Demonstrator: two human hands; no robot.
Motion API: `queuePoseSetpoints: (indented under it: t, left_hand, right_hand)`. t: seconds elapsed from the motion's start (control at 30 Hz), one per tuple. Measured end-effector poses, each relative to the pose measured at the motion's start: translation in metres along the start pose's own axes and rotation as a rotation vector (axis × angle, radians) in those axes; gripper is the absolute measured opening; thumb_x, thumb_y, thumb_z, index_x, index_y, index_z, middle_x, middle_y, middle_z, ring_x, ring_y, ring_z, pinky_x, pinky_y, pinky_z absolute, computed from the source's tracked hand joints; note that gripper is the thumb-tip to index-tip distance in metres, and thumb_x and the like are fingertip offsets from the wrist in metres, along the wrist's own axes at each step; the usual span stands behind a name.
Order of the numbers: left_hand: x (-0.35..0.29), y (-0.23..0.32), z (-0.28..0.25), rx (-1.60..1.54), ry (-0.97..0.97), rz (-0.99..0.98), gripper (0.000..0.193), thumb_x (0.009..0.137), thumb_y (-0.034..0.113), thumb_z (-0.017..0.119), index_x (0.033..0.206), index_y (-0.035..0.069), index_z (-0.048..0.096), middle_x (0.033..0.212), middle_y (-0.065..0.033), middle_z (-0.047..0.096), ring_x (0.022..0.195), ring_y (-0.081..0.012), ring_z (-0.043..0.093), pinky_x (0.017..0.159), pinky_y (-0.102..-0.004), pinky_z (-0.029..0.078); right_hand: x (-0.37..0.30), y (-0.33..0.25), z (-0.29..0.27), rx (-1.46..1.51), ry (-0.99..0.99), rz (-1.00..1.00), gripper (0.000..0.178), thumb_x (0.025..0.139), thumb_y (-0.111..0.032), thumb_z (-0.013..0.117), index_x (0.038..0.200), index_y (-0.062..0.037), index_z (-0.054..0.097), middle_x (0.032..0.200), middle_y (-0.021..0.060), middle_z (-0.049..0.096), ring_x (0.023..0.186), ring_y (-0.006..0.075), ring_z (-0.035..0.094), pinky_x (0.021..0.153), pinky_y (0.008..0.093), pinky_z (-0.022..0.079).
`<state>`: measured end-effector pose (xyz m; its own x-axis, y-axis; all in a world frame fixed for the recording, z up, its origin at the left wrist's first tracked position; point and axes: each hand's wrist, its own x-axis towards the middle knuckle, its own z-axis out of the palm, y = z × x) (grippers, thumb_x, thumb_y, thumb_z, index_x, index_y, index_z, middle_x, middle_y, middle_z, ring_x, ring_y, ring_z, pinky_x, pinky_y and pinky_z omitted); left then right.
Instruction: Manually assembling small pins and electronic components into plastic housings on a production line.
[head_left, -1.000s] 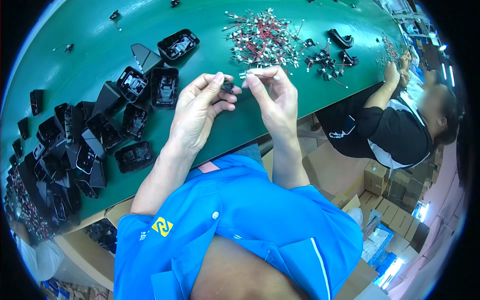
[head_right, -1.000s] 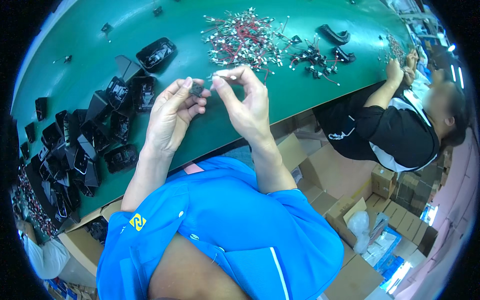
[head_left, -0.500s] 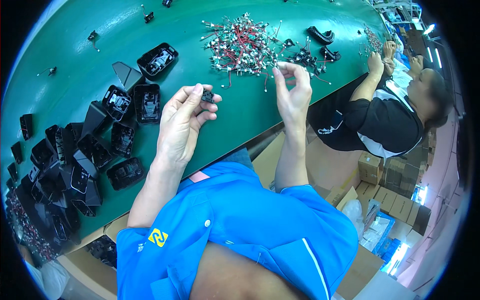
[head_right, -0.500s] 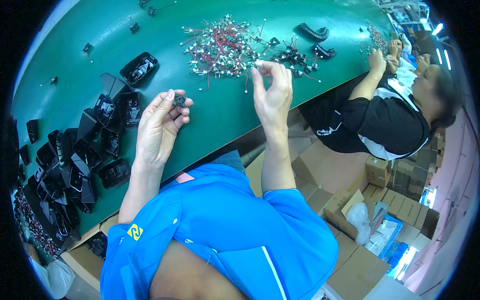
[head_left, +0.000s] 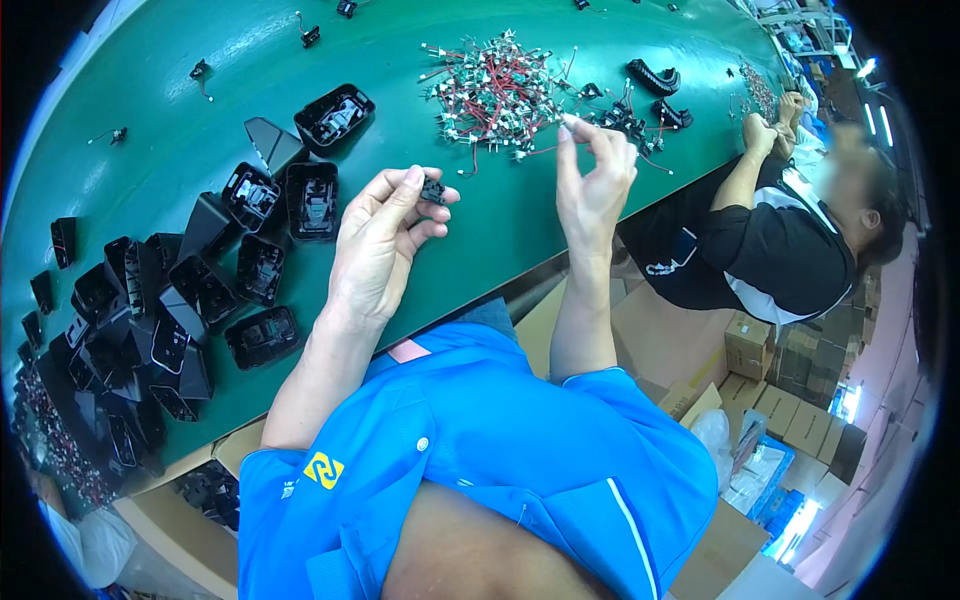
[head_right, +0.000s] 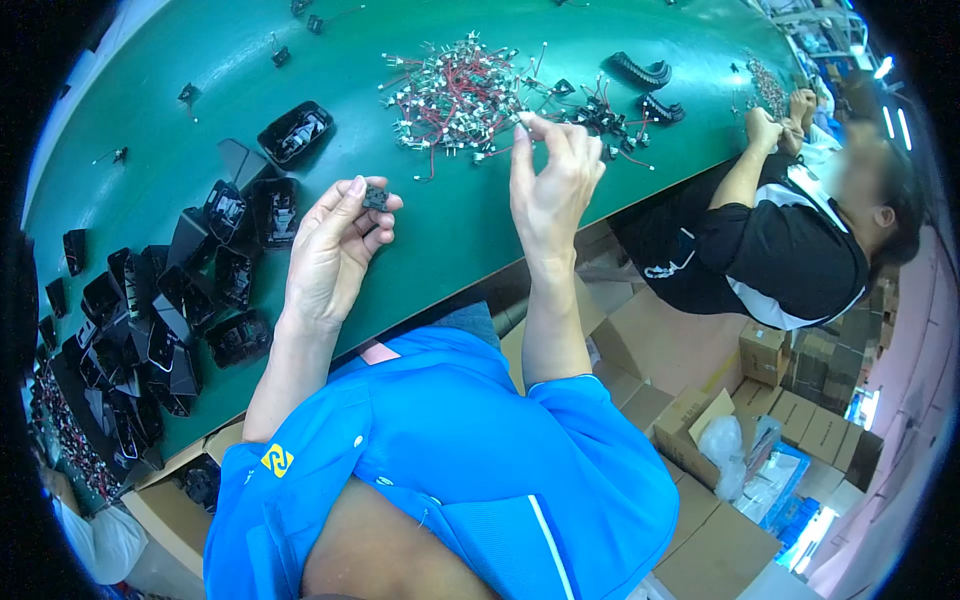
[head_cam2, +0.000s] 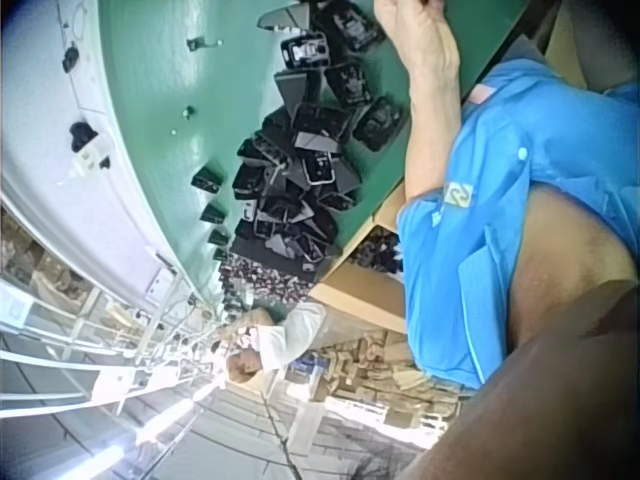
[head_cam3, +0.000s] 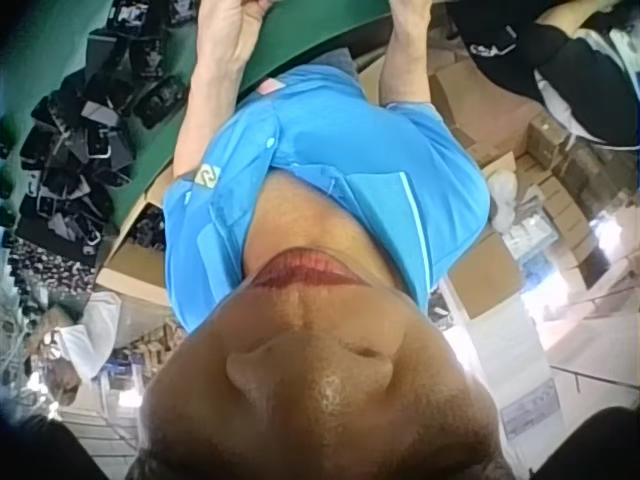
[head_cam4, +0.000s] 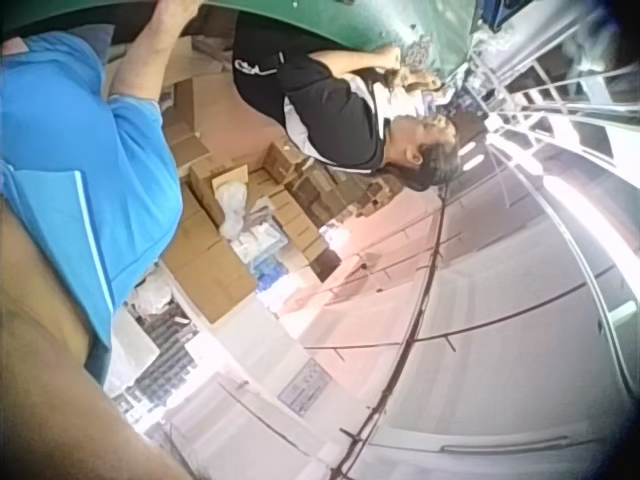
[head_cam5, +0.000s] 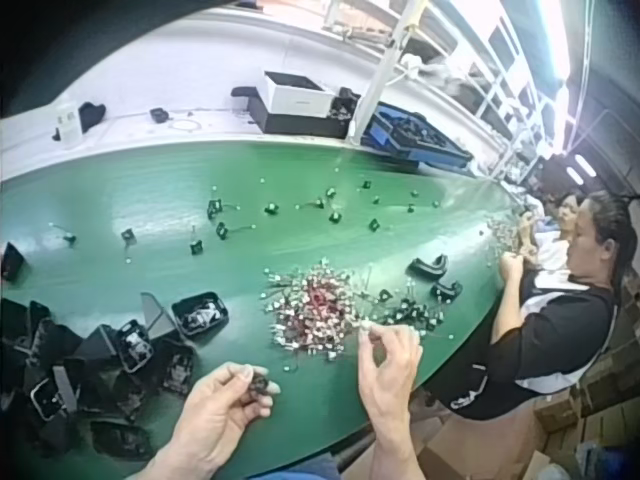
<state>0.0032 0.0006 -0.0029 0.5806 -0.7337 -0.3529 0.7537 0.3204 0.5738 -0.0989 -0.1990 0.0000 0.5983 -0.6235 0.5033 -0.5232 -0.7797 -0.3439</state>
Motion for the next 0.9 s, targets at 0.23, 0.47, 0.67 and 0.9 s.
queuePoseSetpoints:
  t: [0.23, 0.47, 0.67, 0.9]
  left_hand:
    - [0.0, -0.001, -0.001, -0.009, -0.012, -0.004, 0.021, 0.102, 0.019, 0.06, 0.11, 0.0, 0.063, 0.096, -0.0129, 0.067, 0.077, -0.0098, 0.062, 0.068, -0.0202, 0.052]
    - [-0.002, 0.001, 0.0, -0.007, -0.002, 0.009, 0.023, 0.102, 0.02, 0.059, 0.114, 0.001, 0.063, 0.098, -0.0131, 0.066, 0.079, -0.0105, 0.059, 0.072, -0.0213, 0.052]
    - [0.0, 0.001, -0.002, -0.03, 0.008, 0.025, 0.022, 0.102, 0.017, 0.059, 0.116, 0.0, 0.063, 0.098, -0.0129, 0.067, 0.079, -0.01, 0.061, 0.07, -0.0205, 0.052]
    - [0.006, -0.001, 0.016, 0.115, -0.107, 0.056, 0.028, 0.101, 0.016, 0.06, 0.123, -0.001, 0.062, 0.098, -0.0127, 0.067, 0.081, -0.0117, 0.061, 0.072, -0.0218, 0.052]
  right_hand:
    - [0.004, -0.027, 0.012, 0.78, 0.008, 0.106, 0.017, 0.088, -0.002, 0.07, 0.105, -0.0045, 0.073, 0.101, 0.0067, 0.07, 0.092, 0.0169, 0.062, 0.082, 0.0285, 0.049]
    - [0.019, -0.053, 0.019, 1.207, -0.051, 0.099, 0.016, 0.088, 0.0, 0.071, 0.104, -0.0022, 0.073, 0.101, 0.0076, 0.071, 0.089, 0.015, 0.064, 0.082, 0.0256, 0.052]
    - [0.027, -0.06, 0.024, 1.325, 0.007, 0.213, 0.017, 0.089, -0.002, 0.072, 0.106, -0.0019, 0.072, 0.099, 0.0071, 0.071, 0.09, 0.0141, 0.066, 0.083, 0.0239, 0.052]
    - [0.035, -0.056, 0.024, 1.123, -0.191, 0.138, 0.024, 0.091, -0.005, 0.072, 0.114, -0.0015, 0.067, 0.106, 0.0116, 0.073, 0.097, 0.0167, 0.069, 0.088, 0.0247, 0.053]
